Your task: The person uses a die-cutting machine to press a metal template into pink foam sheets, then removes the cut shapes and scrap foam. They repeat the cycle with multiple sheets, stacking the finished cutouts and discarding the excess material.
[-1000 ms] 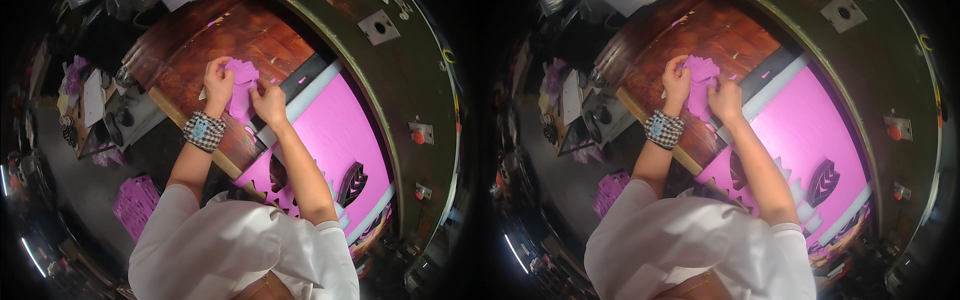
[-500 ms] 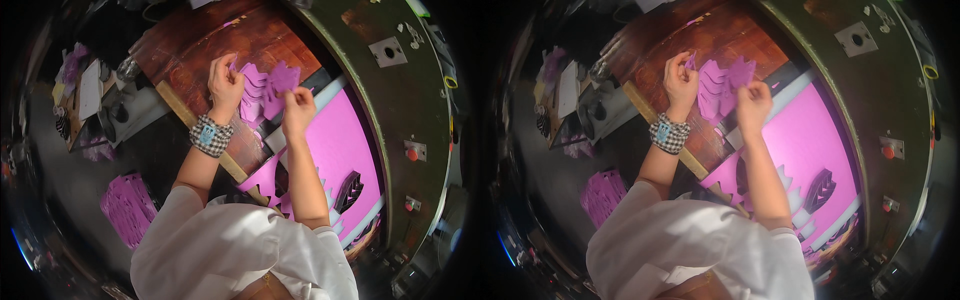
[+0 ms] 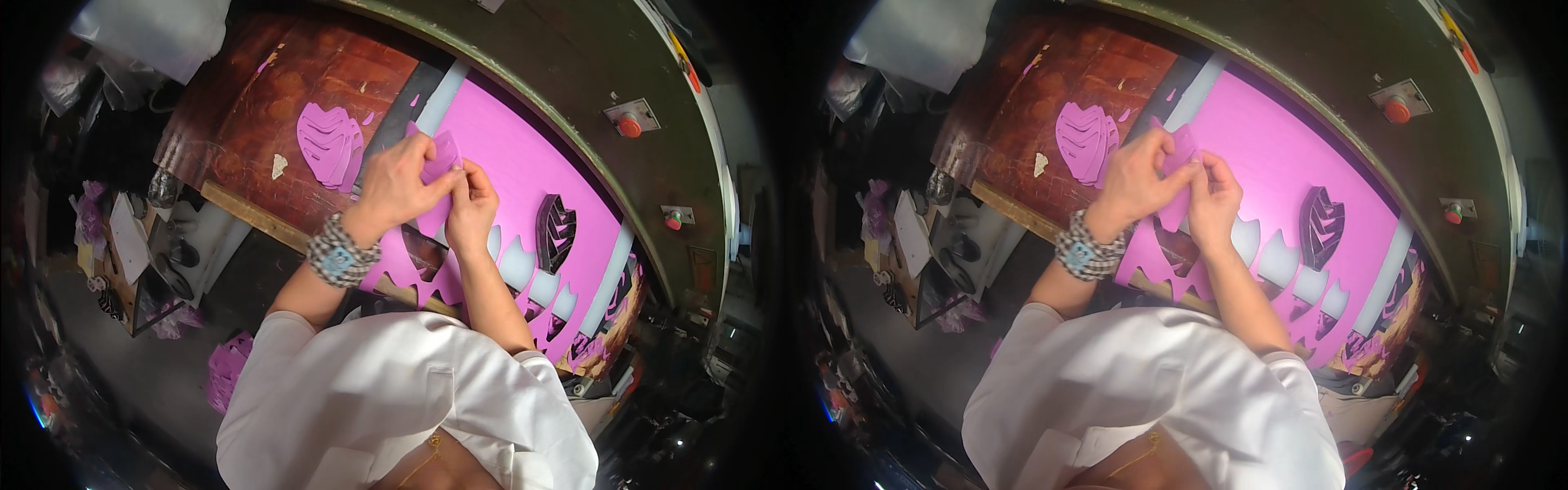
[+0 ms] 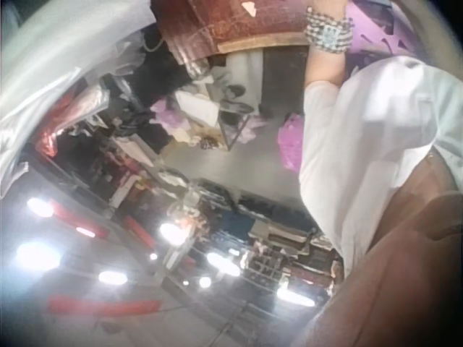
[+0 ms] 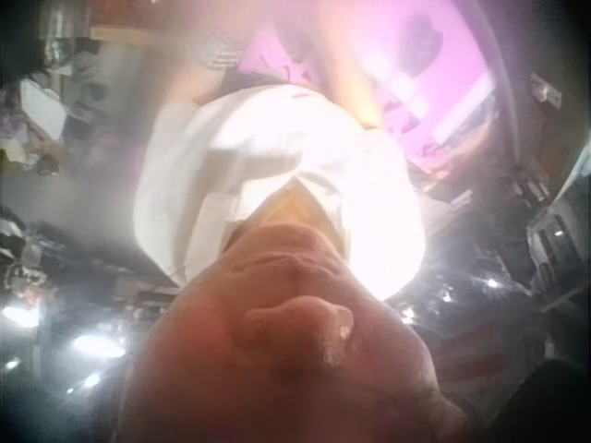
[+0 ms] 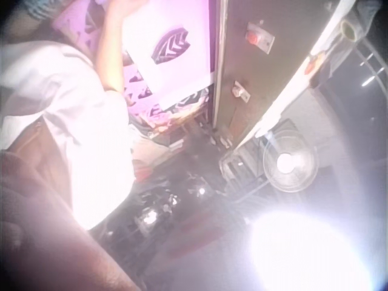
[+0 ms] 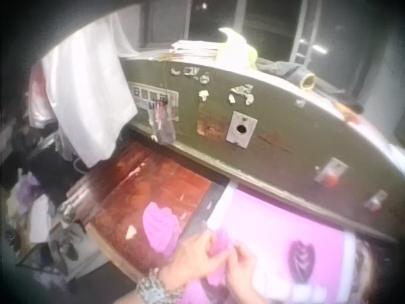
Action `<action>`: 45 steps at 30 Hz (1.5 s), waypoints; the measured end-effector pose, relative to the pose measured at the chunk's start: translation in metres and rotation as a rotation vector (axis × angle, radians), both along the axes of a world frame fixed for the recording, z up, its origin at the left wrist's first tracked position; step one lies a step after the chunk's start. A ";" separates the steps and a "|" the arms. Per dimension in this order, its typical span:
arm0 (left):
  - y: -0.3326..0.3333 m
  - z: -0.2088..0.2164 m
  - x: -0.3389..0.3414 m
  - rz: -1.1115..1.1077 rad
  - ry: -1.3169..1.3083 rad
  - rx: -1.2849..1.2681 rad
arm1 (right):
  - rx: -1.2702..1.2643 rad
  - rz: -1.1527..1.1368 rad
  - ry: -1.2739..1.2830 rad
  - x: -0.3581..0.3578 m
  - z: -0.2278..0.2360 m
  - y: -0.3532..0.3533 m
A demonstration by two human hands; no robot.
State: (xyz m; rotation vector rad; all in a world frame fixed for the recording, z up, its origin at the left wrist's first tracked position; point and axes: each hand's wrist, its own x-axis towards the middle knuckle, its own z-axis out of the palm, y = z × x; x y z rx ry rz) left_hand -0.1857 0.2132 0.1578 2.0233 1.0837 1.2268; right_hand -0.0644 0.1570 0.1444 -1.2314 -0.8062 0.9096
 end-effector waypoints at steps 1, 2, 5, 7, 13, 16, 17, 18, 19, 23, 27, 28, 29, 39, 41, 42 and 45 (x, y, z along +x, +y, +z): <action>-0.003 0.004 0.005 0.005 -0.005 -0.059 | 0.059 0.025 -0.051 0.001 0.005 -0.005; -0.007 0.007 0.011 -0.015 -0.007 -0.106 | 0.067 0.028 -0.110 0.004 0.010 -0.010; -0.014 0.008 0.023 -0.138 -0.097 -0.144 | 0.131 0.126 -0.227 0.012 0.019 -0.023; -0.018 0.007 0.026 -0.230 -0.189 -0.230 | 0.156 0.136 -0.201 0.016 0.022 -0.031; -0.028 0.014 0.030 -0.562 -0.411 -0.409 | 0.121 0.250 -0.020 0.034 0.030 -0.054; -0.033 0.009 0.028 -0.639 -0.399 -0.542 | 0.138 0.295 -0.007 0.041 0.032 -0.062; -0.036 0.004 0.028 -0.665 -0.455 -0.614 | 0.131 0.303 -0.011 0.041 0.032 -0.065; -0.038 -0.001 0.029 -0.690 -0.513 -0.683 | 0.126 0.312 -0.017 0.042 0.032 -0.067; -0.041 -0.007 0.030 -0.714 -0.570 -0.752 | 0.122 0.306 -0.016 0.042 0.032 -0.069; -0.035 -0.019 0.020 -0.448 -0.509 -0.369 | 0.023 0.222 0.110 0.050 0.034 -0.080; -0.011 0.004 -0.060 0.167 -1.020 -0.539 | 0.016 -0.075 0.287 0.076 0.042 -0.097; -0.020 0.008 -0.075 -0.197 -0.609 -0.566 | 0.019 -0.073 0.267 0.081 0.042 -0.098; -0.029 0.012 -0.093 -0.482 -0.183 -0.479 | -0.014 -0.062 0.245 0.085 0.043 -0.101; -0.076 0.001 -0.017 -0.205 -0.569 -0.740 | 0.038 0.116 -0.455 0.051 0.024 -0.085; -0.043 -0.010 -0.042 0.112 -0.451 -0.595 | 0.022 -0.144 -0.761 0.094 0.021 -0.089; -0.020 -0.018 -0.060 0.165 -0.486 -0.529 | 0.003 -0.277 -0.725 0.117 0.014 -0.090; 0.036 -0.051 -0.105 0.346 -0.052 -0.479 | -0.325 -0.465 -1.317 0.178 -0.003 -0.116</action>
